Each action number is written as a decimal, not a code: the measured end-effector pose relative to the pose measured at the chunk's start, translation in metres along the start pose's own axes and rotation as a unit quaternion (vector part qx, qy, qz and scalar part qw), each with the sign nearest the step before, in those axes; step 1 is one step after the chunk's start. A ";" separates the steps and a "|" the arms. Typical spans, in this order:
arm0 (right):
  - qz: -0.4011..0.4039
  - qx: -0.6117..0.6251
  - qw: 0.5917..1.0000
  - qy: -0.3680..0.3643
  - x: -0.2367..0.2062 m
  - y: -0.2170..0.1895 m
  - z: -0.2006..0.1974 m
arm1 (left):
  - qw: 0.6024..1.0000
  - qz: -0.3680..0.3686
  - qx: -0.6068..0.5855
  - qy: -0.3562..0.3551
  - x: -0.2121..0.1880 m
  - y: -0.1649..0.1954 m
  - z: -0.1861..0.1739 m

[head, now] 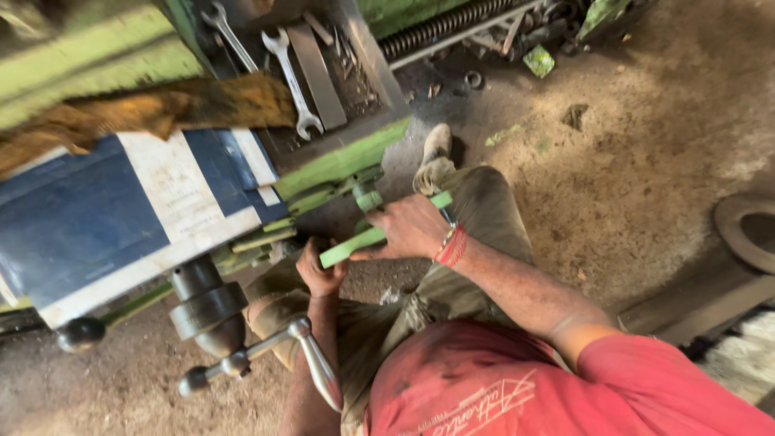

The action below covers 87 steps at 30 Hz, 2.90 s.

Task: The person operates a green milling machine, repeatedly turning a green handle to adjust the machine's position. The camera is extremely unstable, making it difficult to see the details of the operation.

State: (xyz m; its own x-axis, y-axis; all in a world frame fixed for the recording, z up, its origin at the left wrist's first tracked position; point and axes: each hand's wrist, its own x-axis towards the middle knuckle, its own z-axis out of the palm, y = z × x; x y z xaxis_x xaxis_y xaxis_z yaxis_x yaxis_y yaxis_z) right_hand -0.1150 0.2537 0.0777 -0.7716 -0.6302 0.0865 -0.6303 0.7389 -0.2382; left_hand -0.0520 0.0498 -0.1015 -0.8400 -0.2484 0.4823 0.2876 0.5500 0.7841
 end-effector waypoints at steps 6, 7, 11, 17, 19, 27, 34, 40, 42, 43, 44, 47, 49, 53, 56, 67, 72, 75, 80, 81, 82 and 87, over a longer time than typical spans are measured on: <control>-0.001 0.010 1.000 -0.001 -0.002 0.004 0.006 | 1.000 -0.019 -0.009 -0.001 -0.010 -0.009 0.006; -0.002 0.010 1.000 0.002 -0.002 0.004 0.006 | 1.000 -0.026 -0.002 -0.001 -0.010 -0.010 0.007; -0.006 0.012 1.000 0.005 -0.001 0.006 0.003 | 1.000 -0.027 -0.013 -0.006 -0.009 -0.010 0.014; -0.014 -0.001 1.000 0.023 0.003 0.004 0.001 | 0.999 -0.028 0.000 -0.040 -0.009 -0.013 0.007; -0.026 0.003 0.999 0.042 0.007 0.001 0.001 | 0.998 -0.044 0.007 -0.042 -0.006 -0.016 0.005; -0.018 -0.036 0.999 -0.001 0.018 -0.017 0.006 | 0.999 -0.029 0.012 -0.038 0.000 -0.022 -0.011; -0.018 -0.059 0.998 -0.021 0.020 -0.025 0.009 | 0.999 -0.030 0.015 -0.032 0.000 -0.023 -0.017; -0.009 -0.035 0.999 -0.011 0.022 -0.030 0.007 | 0.999 -0.020 0.012 -0.031 0.001 -0.024 -0.020; -0.016 -0.017 1.000 0.008 0.021 -0.031 0.006 | 1.000 -0.004 0.012 -0.024 0.001 -0.026 -0.021; -0.014 0.000 1.000 0.003 0.020 -0.031 0.005 | 1.000 0.011 0.014 -0.017 0.000 -0.027 -0.021; -0.012 0.016 1.000 0.000 0.020 -0.030 0.004 | 0.999 0.027 0.014 -0.010 0.001 -0.028 -0.020; -0.024 0.068 0.997 -0.001 0.020 -0.026 -0.001 | 0.998 0.060 0.031 0.007 0.000 -0.032 -0.019; 0.017 0.086 0.993 -0.076 0.019 -0.024 -0.004 | 0.999 -0.005 0.039 -0.026 -0.005 -0.032 -0.017; 0.094 0.106 0.966 -0.216 0.027 -0.015 -0.011 | 0.997 -0.044 0.034 -0.053 -0.005 -0.033 -0.019; 0.099 0.113 0.960 -0.235 0.033 -0.011 -0.014 | 0.998 0.021 0.063 -0.019 -0.003 -0.033 -0.021; -0.019 0.241 0.950 -0.199 0.022 0.034 -0.011 | 0.999 -0.033 0.023 -0.031 0.001 -0.038 -0.029; -0.031 0.286 0.934 -0.210 0.012 0.061 0.004 | 1.000 -0.013 0.022 -0.019 0.002 -0.040 -0.030; 0.023 0.364 0.899 -0.241 0.007 0.075 0.007 | 0.999 -0.008 0.032 -0.019 0.002 -0.041 -0.030; -0.031 0.235 0.955 -0.178 0.003 0.074 0.008 | 0.998 -0.021 0.055 -0.016 0.000 -0.040 -0.030; -0.101 0.155 0.973 -0.136 0.004 0.069 0.010 | 0.998 -0.022 0.052 -0.015 0.000 -0.040 -0.030; -0.034 0.148 0.972 -0.177 0.004 0.063 0.011 | 0.998 -0.024 0.049 -0.013 0.000 -0.040 -0.030; 0.059 0.048 0.987 -0.142 0.000 0.030 0.018 | 0.997 -0.061 0.022 -0.036 -0.009 -0.034 -0.033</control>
State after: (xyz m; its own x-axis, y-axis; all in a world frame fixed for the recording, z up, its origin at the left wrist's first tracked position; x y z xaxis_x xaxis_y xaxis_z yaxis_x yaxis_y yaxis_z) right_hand -0.1326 0.2712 0.0528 -0.7750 -0.5927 -0.2194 -0.5159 0.7938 -0.3220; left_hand -0.0392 0.0069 -0.1190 -0.8989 -0.2593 0.3533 0.1615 0.5535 0.8171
